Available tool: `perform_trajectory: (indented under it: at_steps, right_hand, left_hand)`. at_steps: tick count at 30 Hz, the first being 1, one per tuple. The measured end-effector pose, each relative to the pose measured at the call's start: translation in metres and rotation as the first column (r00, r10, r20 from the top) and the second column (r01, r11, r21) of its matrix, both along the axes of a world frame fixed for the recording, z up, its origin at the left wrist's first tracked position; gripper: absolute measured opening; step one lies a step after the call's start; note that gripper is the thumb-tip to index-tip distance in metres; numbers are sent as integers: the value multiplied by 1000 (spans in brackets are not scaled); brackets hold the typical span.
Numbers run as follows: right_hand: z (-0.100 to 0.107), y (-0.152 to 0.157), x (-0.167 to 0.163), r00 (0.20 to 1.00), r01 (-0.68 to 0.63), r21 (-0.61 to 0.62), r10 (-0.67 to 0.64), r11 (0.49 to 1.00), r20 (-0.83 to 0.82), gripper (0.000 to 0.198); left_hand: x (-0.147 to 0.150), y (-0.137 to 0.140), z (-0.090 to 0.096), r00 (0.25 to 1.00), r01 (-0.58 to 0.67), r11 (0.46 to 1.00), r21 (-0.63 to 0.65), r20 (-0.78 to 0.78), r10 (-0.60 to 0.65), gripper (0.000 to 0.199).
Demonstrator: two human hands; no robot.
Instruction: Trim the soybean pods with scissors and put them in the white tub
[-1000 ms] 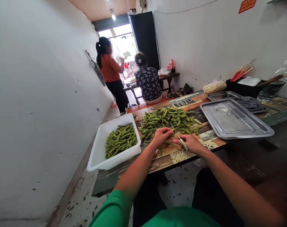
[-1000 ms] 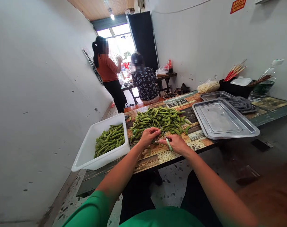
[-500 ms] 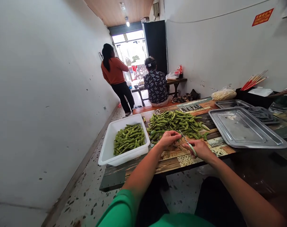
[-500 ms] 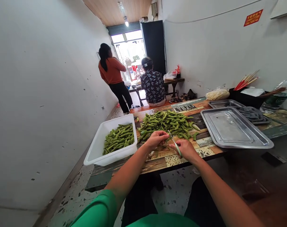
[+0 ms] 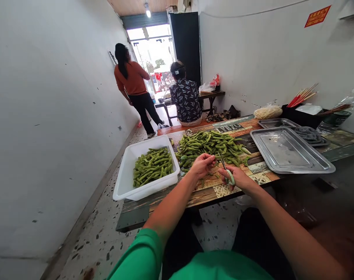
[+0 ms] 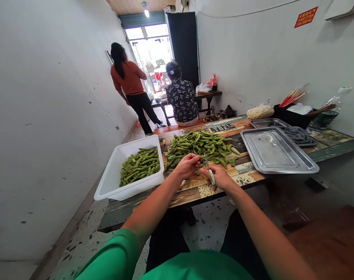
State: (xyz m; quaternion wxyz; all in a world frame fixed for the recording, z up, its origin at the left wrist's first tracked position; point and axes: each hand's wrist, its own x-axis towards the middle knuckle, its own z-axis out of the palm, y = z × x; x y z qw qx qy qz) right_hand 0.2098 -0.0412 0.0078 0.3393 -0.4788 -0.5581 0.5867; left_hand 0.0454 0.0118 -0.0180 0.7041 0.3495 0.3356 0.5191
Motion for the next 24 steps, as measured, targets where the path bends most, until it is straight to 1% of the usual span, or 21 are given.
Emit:
perform_trajectory:
  at_steps: [2,5,9,11,14,15,16,17,18,19,20,21,22,23,24]
  right_hand:
    - [1,1,-2,1000,-5,5,5,1000,17,38]
    - [-4,5,-3,1000,2,17,-2,1000,22,37]
    - [-14,9,-2,996,63,53,-66,997,58,38]
    - [-16,10,2,993,98,58,-101,994,55,41]
    - [-16,12,10,988,152,13,-152,988,6,41]
    - [-15,13,12,985,173,-7,-173,985,-18,41]
    - [-15,14,15,981,190,-26,-191,981,-42,42]
    - [-15,15,16,977,204,-40,-206,978,-63,43]
    - [-16,15,18,973,211,-51,-215,976,-79,44]
    - [-17,15,18,971,214,-63,-219,975,-94,44]
    - [-19,16,18,969,216,-79,-223,973,-102,44]
    - [-22,15,17,969,215,-99,-225,972,-103,44]
    - [-25,15,16,969,215,-116,-227,970,-100,44]
    - [-28,14,15,970,214,-126,-226,969,-93,45]
    - [-31,14,14,971,210,-128,-222,969,-84,45]
  left_hand:
    - [2,-1,-3,1000,27,999,24,-16,-27,40]
    - [5,-2,-5,998,58,998,35,-37,-57,42]
    - [6,-2,-4,998,47,999,12,-42,-46,37]
    - [4,0,-1,1000,-10,1000,-27,-18,9,33]
    - [-5,5,4,988,-148,983,-104,34,152,27]
    - [-8,7,5,981,-189,975,-117,26,194,24]
    - [-11,9,6,973,-229,967,-110,-15,229,20]
    - [-13,10,5,959,-274,959,-70,-93,267,15]
    - [-14,12,4,928,-316,949,13,-205,312,10]
    - [-14,13,2,866,-339,930,140,-340,366,6]
    - [-13,14,0,770,-323,900,294,-472,430,7]
    - [-11,15,-3,649,-254,861,441,-582,490,10]
    - [-9,16,-5,523,-143,825,547,-666,532,13]
    - [-5,17,-8,403,-14,804,595,-732,549,14]
    - [-2,18,-10,292,106,802,588,-789,540,15]
